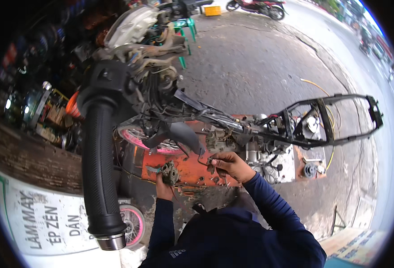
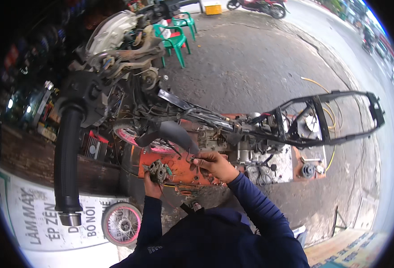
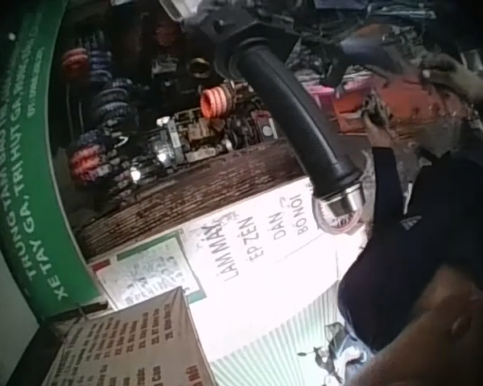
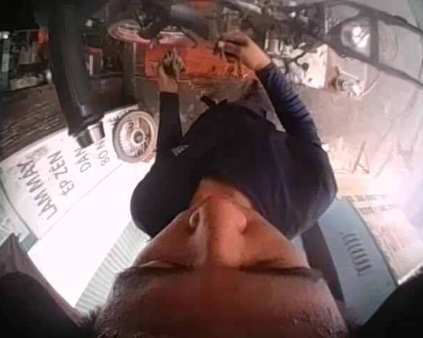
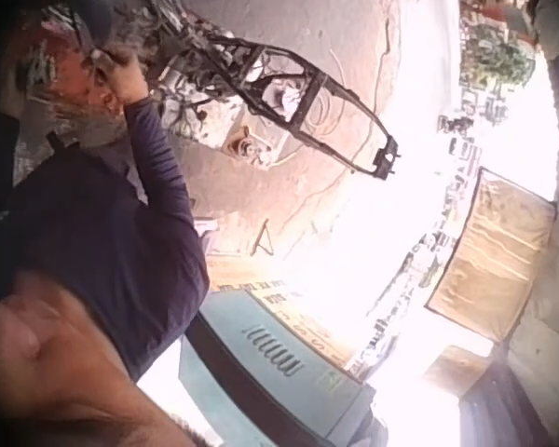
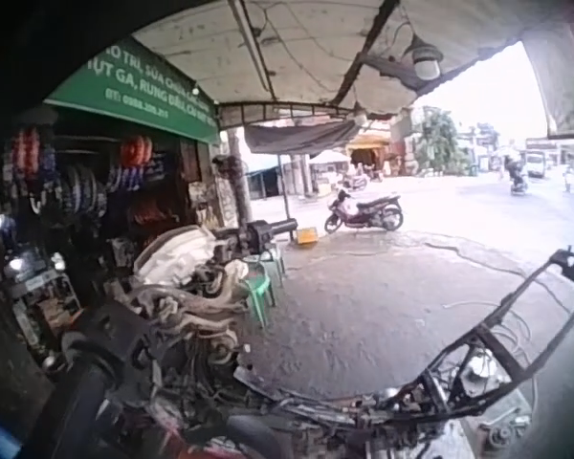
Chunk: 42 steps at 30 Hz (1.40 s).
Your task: Disassembling and repairing components of a motorcycle engine and carburetor at a workbench.
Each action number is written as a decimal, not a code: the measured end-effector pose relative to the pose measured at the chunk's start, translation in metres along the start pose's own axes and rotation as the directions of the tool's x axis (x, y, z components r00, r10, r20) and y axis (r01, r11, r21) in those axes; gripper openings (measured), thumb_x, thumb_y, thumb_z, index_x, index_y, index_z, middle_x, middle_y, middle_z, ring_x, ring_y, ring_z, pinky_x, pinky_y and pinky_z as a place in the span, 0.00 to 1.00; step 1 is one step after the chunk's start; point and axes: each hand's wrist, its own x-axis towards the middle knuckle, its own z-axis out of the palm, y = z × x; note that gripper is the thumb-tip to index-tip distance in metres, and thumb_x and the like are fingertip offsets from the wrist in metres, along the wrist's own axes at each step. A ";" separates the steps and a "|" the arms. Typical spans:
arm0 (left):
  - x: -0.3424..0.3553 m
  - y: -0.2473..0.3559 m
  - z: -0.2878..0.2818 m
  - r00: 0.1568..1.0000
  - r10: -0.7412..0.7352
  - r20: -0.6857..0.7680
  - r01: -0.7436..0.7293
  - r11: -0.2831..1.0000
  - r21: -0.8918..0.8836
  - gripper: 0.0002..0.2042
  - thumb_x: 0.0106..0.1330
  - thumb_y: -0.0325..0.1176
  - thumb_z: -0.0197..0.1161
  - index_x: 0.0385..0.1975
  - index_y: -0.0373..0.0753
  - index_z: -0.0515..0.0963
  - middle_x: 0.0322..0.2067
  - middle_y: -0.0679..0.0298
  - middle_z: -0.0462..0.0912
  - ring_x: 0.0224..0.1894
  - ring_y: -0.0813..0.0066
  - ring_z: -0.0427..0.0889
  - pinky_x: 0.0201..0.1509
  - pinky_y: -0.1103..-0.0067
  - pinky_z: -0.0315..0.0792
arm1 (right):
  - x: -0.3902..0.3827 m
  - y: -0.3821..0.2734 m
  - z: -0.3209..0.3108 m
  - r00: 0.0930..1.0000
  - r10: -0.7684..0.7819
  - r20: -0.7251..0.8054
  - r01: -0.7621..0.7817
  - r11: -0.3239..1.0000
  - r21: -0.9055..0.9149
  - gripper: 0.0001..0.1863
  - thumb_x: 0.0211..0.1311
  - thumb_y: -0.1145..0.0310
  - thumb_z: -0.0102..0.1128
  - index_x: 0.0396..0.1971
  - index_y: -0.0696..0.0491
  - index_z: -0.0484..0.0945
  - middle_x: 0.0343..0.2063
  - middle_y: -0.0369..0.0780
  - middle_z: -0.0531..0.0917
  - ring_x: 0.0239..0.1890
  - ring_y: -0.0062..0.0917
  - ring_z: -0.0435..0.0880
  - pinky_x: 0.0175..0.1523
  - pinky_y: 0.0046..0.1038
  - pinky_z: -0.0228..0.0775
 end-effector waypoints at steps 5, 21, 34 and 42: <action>0.007 -0.016 0.002 0.933 -0.359 0.006 0.359 0.933 0.002 0.21 0.72 0.47 0.42 0.52 0.37 0.72 0.42 0.54 0.81 0.41 0.55 0.81 0.43 0.58 0.78 | -0.041 0.094 -0.021 0.960 -0.132 -0.247 0.090 0.980 -0.177 0.11 0.69 0.66 0.58 0.39 0.59 0.81 0.28 0.32 0.83 0.27 0.11 0.74 0.33 0.19 0.66; 0.048 -0.147 -0.041 0.725 -0.669 -0.162 0.686 0.722 0.090 0.31 0.65 0.59 0.44 0.54 0.37 0.73 0.40 0.48 0.81 0.38 0.46 0.81 0.38 0.56 0.77 | 0.040 0.432 -0.044 0.701 -0.197 -0.686 -0.398 0.690 -0.605 0.08 0.55 0.65 0.61 0.32 0.51 0.84 0.35 0.43 0.80 0.40 0.41 0.80 0.46 0.41 0.74; 0.144 -0.184 -0.100 0.501 -0.804 0.320 0.806 0.568 0.164 0.32 0.63 0.59 0.47 0.52 0.34 0.73 0.44 0.51 0.79 0.36 0.53 0.78 0.42 0.61 0.73 | 0.118 0.530 0.001 -0.042 -0.111 -0.993 -0.206 0.973 -0.100 0.15 0.57 0.69 0.62 0.43 0.56 0.77 0.43 0.47 0.80 0.41 0.42 0.81 0.45 0.37 0.72; 0.135 -0.228 -0.125 0.546 -0.818 0.180 0.779 0.575 0.249 0.25 0.66 0.46 0.52 0.57 0.36 0.71 0.51 0.55 0.79 0.52 0.57 0.79 0.55 0.59 0.73 | 0.149 0.630 0.254 0.314 0.412 -0.856 -0.350 0.888 0.298 0.21 0.56 0.53 0.64 0.33 0.60 0.80 0.29 0.53 0.83 0.36 0.49 0.83 0.43 0.43 0.74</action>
